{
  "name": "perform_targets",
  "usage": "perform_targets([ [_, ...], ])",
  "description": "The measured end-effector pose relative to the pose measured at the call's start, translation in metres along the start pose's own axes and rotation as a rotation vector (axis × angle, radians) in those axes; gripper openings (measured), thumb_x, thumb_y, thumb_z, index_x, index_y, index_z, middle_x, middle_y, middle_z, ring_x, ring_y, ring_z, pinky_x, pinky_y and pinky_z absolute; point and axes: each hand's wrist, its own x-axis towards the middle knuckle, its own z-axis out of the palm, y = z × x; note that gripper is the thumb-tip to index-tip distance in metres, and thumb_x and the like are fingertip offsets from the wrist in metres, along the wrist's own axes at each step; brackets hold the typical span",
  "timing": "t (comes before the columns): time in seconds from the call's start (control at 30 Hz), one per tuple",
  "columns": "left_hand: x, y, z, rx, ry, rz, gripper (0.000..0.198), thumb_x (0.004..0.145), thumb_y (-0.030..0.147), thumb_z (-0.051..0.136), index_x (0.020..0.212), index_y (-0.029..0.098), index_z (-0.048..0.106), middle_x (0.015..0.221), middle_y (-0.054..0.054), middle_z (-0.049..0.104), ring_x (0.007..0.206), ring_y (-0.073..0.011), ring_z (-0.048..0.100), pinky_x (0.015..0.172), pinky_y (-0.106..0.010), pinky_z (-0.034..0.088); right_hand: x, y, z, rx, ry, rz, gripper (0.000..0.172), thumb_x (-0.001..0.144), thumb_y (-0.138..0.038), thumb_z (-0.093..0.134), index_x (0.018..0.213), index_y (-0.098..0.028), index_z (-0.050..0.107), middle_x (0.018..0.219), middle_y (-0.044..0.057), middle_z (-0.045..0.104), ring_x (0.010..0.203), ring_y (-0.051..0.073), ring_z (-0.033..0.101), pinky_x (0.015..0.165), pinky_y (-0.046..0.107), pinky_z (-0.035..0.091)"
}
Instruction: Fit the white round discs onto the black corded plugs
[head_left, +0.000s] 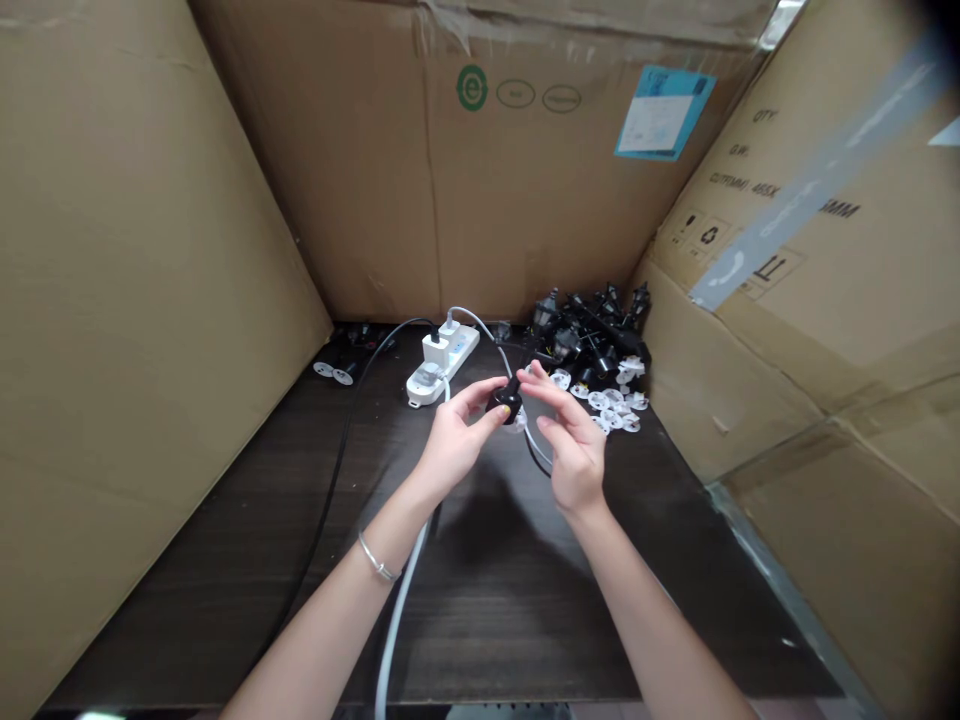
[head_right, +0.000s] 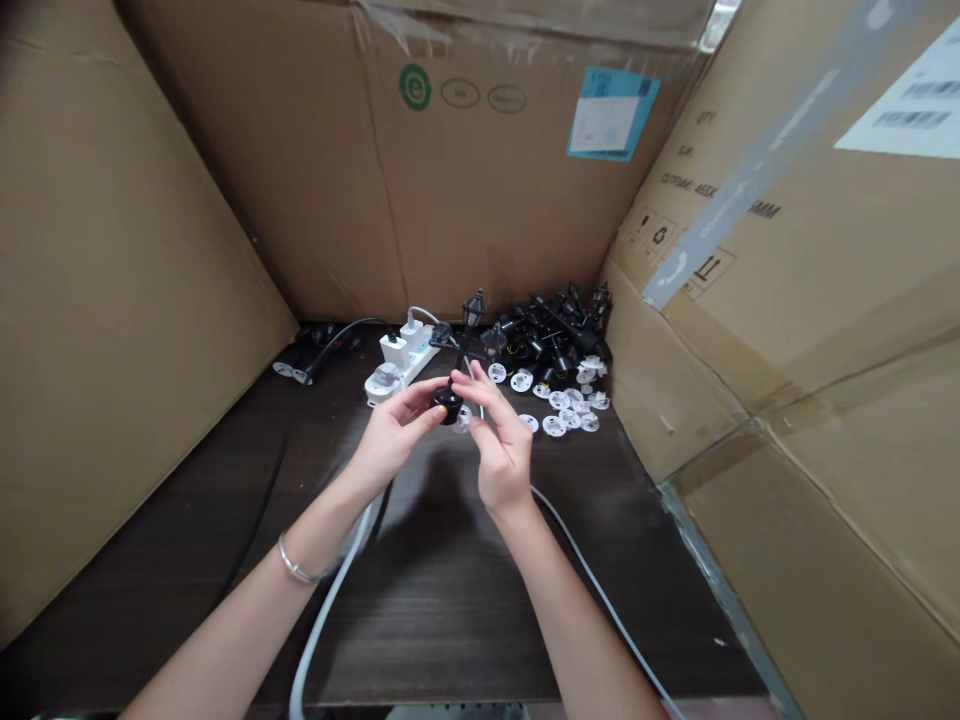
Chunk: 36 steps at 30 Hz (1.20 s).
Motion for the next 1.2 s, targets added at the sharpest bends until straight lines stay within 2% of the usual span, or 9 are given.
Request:
perform_targets([
  [0.13,0.001,0.001,0.002,-0.104,0.079,-0.094,0.034,0.067,0.03,0.069,0.098,0.016,0.064,0.101,-0.006,0.066,0.095,-0.0191,0.058,0.084,-0.03,0.043,0.001,0.003,-0.001,0.001,0.057,0.012,0.038,0.073,-0.005,0.042,0.098,-0.022,0.064,0.115,0.003,0.061,0.119,0.022,0.046,0.105,0.043,0.03],
  [0.27,0.0,0.004,0.004,-0.239,0.075,-0.195,0.029,0.073,0.035,0.063,0.09,0.012,0.065,0.095,-0.007,0.068,0.091,-0.0176,0.06,0.081,-0.027,0.042,0.002,0.013,-0.004,-0.056,0.109,0.106,0.045,0.062,0.001,0.037,0.093,-0.021,0.062,0.103,0.004,0.061,0.101,0.019,0.056,0.09,0.038,0.044],
  [0.4,0.0,0.007,0.003,-0.466,0.037,-0.31,0.029,0.076,0.04,0.059,0.088,0.014,0.063,0.082,-0.005,0.068,0.076,-0.0142,0.062,0.071,-0.025,0.045,0.003,0.019,-0.005,-0.04,-0.029,0.178,0.046,0.06,0.001,0.039,0.096,-0.022,0.056,0.097,0.004,0.056,0.083,0.014,0.059,0.071,0.029,0.049],
  [0.53,0.001,0.008,0.001,-0.579,0.063,-0.332,0.025,0.075,0.038,0.061,0.084,0.015,0.061,0.079,-0.003,0.067,0.072,-0.0113,0.061,0.066,-0.022,0.044,0.003,0.014,-0.001,-0.093,-0.12,0.121,0.035,0.064,-0.004,0.054,0.093,-0.024,0.056,0.102,0.003,0.049,0.087,0.015,0.056,0.068,0.025,0.05],
  [0.63,0.001,0.007,0.001,-0.581,0.052,-0.352,0.027,0.074,0.038,0.061,0.085,0.013,0.06,0.077,-0.004,0.066,0.072,-0.0115,0.061,0.064,-0.021,0.044,0.003,0.011,0.0,-0.116,-0.093,0.114,0.017,0.068,-0.012,0.06,0.082,-0.022,0.059,0.09,0.002,0.052,0.082,0.014,0.056,0.069,0.026,0.05],
  [0.73,0.001,0.005,0.003,-0.528,0.056,-0.374,0.025,0.072,0.037,0.064,0.081,0.014,0.059,0.071,-0.002,0.064,0.064,-0.0088,0.058,0.057,-0.019,0.041,0.004,0.013,-0.001,-0.1,-0.034,0.177,0.006,0.073,-0.018,0.061,0.079,-0.021,0.06,0.08,0.001,0.057,0.075,0.014,0.057,0.068,0.027,0.049],
  [0.9,-0.002,0.003,0.004,-0.389,0.037,-0.375,0.027,0.068,0.038,0.067,0.074,0.014,0.056,0.07,-0.001,0.062,0.063,-0.0089,0.058,0.054,-0.018,0.037,0.005,0.015,-0.003,-0.096,0.087,0.242,0.011,0.071,-0.023,0.065,0.079,-0.019,0.058,0.076,0.0,0.058,0.069,0.013,0.056,0.064,0.026,0.047],
  [1.1,-0.003,0.006,0.004,-0.348,0.001,-0.416,0.028,0.069,0.039,0.066,0.073,0.014,0.055,0.07,-0.001,0.061,0.062,-0.0093,0.059,0.056,-0.019,0.038,0.004,0.015,-0.003,-0.193,0.07,0.22,0.011,0.071,-0.024,0.065,0.07,-0.018,0.056,0.066,-0.002,0.054,0.061,0.011,0.051,0.056,0.024,0.042],
  [1.2,-0.003,0.007,0.004,-0.257,-0.009,-0.398,0.029,0.07,0.04,0.064,0.075,0.012,0.058,0.07,-0.002,0.061,0.063,-0.0103,0.059,0.058,-0.02,0.038,0.005,0.016,-0.004,-0.166,0.103,0.224,0.017,0.067,-0.021,0.067,0.077,-0.019,0.054,0.07,-0.003,0.051,0.062,0.01,0.05,0.058,0.023,0.043],
])
